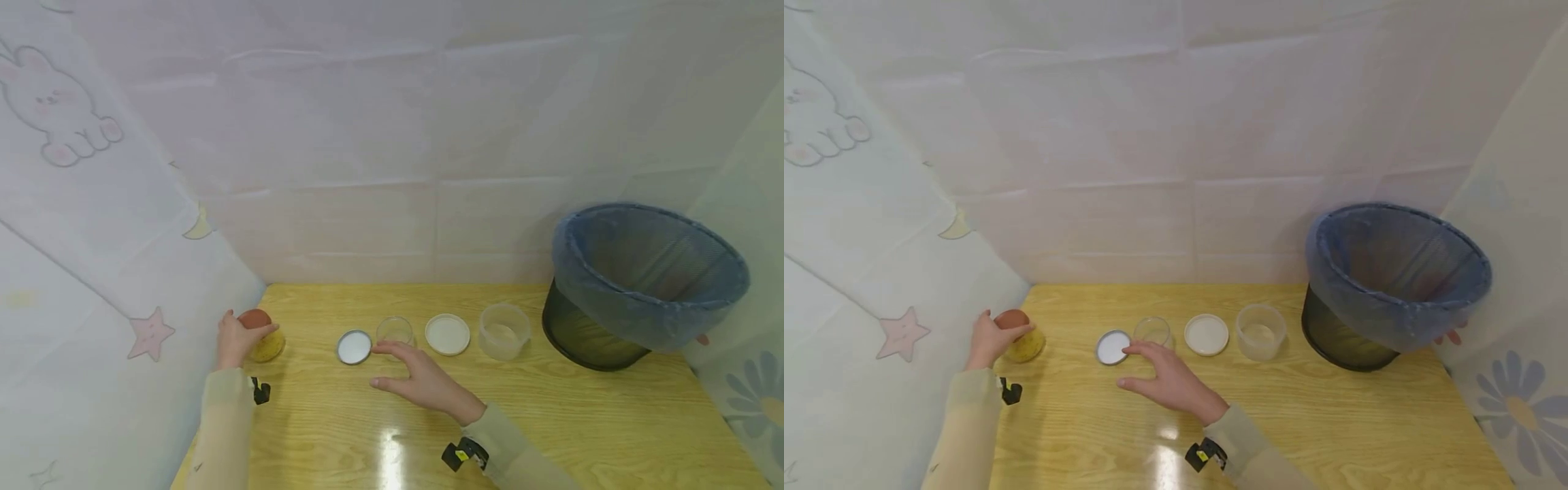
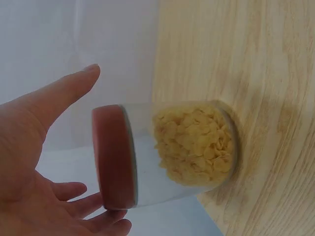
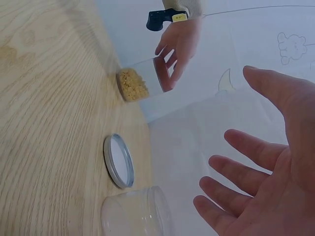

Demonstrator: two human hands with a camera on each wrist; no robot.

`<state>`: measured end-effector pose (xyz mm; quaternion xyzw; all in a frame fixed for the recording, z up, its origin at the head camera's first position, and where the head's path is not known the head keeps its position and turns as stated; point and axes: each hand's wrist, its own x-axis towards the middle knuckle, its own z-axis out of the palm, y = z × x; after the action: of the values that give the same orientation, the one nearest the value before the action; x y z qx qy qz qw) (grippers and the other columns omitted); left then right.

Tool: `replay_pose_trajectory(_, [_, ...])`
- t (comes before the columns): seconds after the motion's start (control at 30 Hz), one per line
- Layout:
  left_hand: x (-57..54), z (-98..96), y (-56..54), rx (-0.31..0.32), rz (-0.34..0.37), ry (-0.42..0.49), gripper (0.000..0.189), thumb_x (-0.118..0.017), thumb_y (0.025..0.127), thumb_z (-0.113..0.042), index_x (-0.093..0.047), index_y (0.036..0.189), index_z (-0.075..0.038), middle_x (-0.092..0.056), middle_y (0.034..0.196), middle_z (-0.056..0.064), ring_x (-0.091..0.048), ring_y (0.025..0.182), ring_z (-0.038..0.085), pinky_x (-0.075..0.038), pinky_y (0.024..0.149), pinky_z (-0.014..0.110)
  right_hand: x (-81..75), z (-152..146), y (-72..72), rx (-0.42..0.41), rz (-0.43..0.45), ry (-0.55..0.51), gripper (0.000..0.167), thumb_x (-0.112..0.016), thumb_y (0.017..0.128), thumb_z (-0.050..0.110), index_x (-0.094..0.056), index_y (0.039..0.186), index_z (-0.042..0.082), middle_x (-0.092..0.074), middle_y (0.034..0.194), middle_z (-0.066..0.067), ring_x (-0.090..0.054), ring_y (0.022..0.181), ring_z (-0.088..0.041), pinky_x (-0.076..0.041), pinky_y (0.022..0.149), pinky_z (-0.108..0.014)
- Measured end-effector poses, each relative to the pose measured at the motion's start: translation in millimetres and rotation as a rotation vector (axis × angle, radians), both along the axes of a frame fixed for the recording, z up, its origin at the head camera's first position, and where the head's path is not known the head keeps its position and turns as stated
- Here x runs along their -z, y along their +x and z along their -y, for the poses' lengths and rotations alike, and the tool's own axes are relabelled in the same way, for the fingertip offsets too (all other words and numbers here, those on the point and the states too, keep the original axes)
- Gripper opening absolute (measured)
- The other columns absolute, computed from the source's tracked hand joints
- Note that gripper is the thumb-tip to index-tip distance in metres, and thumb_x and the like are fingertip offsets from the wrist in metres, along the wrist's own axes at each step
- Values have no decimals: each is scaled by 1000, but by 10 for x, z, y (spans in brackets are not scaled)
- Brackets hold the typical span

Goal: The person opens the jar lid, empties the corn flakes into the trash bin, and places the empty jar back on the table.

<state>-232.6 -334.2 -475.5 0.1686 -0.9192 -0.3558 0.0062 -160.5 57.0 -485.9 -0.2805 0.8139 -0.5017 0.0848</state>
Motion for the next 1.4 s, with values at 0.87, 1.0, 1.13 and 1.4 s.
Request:
replay_pose_trajectory(0.87, [246, -163, 82, -32, -15, 10, 104, -83, 82, -35, -22, 144, 24, -30, 135, 44, -40, 118, 58, -40, 98, 66, 31, -78, -11, 35, 11, 22, 62, -71, 94, 49, -55, 144, 14, -53, 147, -7, -45, 137, -26, -37, 110, -53])
replay_pose_trajectory(1.0, [224, -177, 77, -29, -39, 4, 103, -84, 82, -33, -24, 144, 22, -32, 135, 43, -41, 119, 56, -42, 97, 65, 28, -90, -8, 38, 15, 24, 62, -71, 95, 48, -55, 145, 14, -52, 148, -6, -45, 138, -26, -36, 111, -53])
replay_pose_trajectory(1.13, [166, -193, 49, -9, -86, -1, 101, -85, 82, -33, -25, 146, 19, -35, 137, 40, -43, 120, 53, -42, 97, 63, 20, -106, -11, 49, 19, 20, 61, -72, 95, 43, -54, 145, 13, -52, 148, -6, -44, 138, -27, -35, 111, -53])
replay_pose_trajectory(1.4, [-60, -282, 25, 19, -159, 2, 98, -88, 80, -33, -33, 144, 17, -44, 132, 36, -51, 114, 49, -47, 92, 61, 7, -125, -20, 63, 35, 27, 62, -72, 96, 43, -52, 147, 15, -51, 149, -3, -43, 139, -27, -35, 110, -55])
